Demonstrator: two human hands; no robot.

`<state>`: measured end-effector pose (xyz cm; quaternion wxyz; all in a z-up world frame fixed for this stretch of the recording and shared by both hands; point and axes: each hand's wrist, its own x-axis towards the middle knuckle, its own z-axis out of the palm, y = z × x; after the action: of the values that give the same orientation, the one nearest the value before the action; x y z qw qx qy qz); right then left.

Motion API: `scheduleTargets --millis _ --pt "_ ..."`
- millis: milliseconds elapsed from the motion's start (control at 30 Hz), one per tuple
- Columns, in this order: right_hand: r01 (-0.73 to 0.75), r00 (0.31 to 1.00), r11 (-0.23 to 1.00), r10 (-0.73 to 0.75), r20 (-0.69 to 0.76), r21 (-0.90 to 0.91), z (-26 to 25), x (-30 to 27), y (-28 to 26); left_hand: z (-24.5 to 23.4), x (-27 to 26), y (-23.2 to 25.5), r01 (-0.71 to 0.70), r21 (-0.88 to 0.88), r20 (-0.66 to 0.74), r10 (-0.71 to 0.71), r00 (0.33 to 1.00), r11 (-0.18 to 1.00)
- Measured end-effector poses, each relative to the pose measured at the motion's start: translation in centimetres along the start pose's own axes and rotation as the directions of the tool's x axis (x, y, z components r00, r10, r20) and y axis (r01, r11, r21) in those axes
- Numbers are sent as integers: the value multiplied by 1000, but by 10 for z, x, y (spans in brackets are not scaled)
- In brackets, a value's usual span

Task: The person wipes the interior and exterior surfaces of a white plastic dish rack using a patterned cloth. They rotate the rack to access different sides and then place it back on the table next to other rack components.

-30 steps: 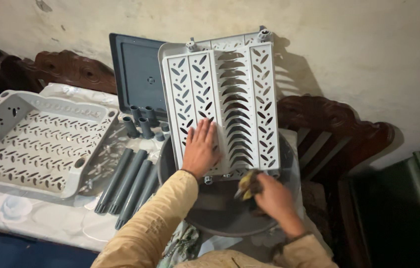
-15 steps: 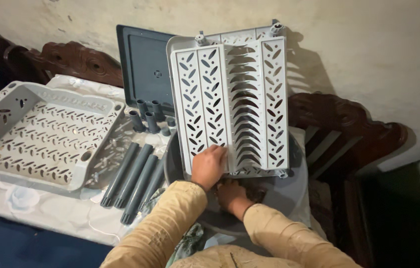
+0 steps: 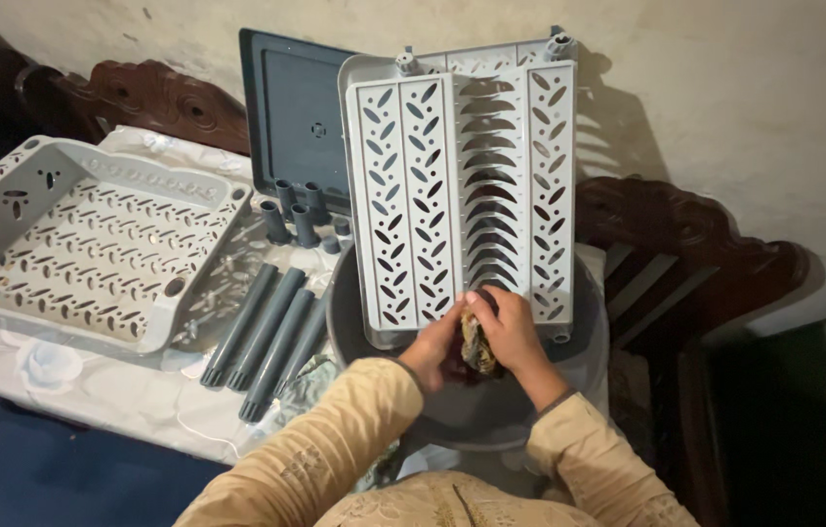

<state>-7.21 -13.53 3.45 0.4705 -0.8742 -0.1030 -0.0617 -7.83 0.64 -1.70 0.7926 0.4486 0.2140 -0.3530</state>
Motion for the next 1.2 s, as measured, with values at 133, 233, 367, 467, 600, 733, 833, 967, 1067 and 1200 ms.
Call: scheduleTargets --millis 133,233,367,467,600,733,833,967,1067,1200 --pt "141 988 987 -135 -76 72 -1 -13 -13 12 -1 -3 235 -187 196 -198 960 954" --pt "209 974 977 -205 -93 38 2 -25 -18 9 12 -12 244 -310 265 -163 950 919" --pt "482 854 851 -509 -105 -209 5 -41 -22 -6 47 -33 18 -453 106 34 994 892" --pt "447 889 893 -450 -86 -60 9 -56 -27 -15 69 -41 -189 -338 -186 132 974 922" --pt "324 932 946 -322 -166 -21 18 -64 -24 -10 72 -51 -260 -286 -291 175 941 922" --pt "-20 969 997 37 -245 71 32 -55 -4 10 51 -56 -328 -86 -435 261 862 941" --pt "-51 957 980 103 -270 193 38 -51 21 21 41 -54 -386 -70 -368 335 867 920" --pt "37 947 931 83 -310 362 46 -43 61 28 43 -47 -459 250 -385 522 761 853" --pt "-115 931 848 274 -242 517 52 -40 90 30 47 -46 -495 419 -342 638 691 761" --pt "-178 890 734 405 -212 655 57 -42 112 33 43 -47 -501 577 -287 734 615 645"
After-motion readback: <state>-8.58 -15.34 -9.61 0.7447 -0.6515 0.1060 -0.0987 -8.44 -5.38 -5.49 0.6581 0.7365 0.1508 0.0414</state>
